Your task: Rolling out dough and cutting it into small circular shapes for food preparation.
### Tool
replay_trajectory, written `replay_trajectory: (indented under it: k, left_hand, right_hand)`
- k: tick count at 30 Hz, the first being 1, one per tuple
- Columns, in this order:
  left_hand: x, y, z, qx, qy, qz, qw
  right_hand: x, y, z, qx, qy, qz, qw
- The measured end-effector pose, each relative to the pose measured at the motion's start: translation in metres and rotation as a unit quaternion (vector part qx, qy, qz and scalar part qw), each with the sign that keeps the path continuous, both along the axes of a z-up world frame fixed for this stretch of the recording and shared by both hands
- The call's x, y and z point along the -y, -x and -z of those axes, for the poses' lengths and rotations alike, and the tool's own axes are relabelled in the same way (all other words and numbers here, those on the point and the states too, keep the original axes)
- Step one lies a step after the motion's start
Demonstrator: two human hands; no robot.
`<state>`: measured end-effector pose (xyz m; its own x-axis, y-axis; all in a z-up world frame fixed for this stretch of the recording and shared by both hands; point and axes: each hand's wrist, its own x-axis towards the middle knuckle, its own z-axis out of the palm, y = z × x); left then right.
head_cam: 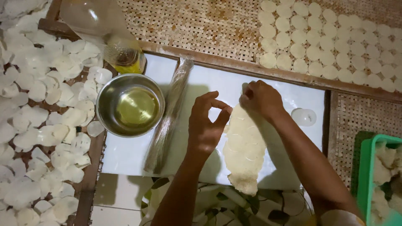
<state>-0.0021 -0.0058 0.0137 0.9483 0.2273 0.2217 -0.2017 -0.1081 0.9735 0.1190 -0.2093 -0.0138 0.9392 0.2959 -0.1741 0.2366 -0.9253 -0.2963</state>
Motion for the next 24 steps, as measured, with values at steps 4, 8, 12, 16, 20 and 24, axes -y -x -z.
replay_trajectory:
  k: [4, 8, 12, 16, 20, 24]
  left_hand:
    - [0.002, -0.001, 0.004, 0.006, 0.002, 0.01, 1.0]
    - [-0.001, 0.003, -0.012, 0.012, -0.005, 0.015, 1.0]
    - [0.002, 0.003, -0.011, 0.013, 0.01, 0.019, 1.0]
    - [0.005, 0.003, -0.001, 0.044, -0.001, 0.014, 0.999]
    - [0.005, 0.005, 0.002, 0.116, -0.049, -0.004, 0.992]
    - [0.017, -0.002, 0.036, 0.093, -0.018, -0.005, 0.996]
  right_hand:
    - [0.018, -0.015, 0.021, -0.054, -0.009, 0.068, 0.996]
    - [0.055, -0.021, 0.047, -0.032, -0.139, 0.142, 0.979]
    - [0.057, -0.009, 0.011, -0.082, -0.328, 0.143, 0.93]
    - [0.064, -0.004, -0.01, -0.11, -0.385, 0.173, 0.9]
    - [0.098, -0.019, 0.006, -0.14, -0.45, 0.108, 0.875]
    - [0.071, -0.003, -0.025, -0.175, -0.382, 0.121, 0.899]
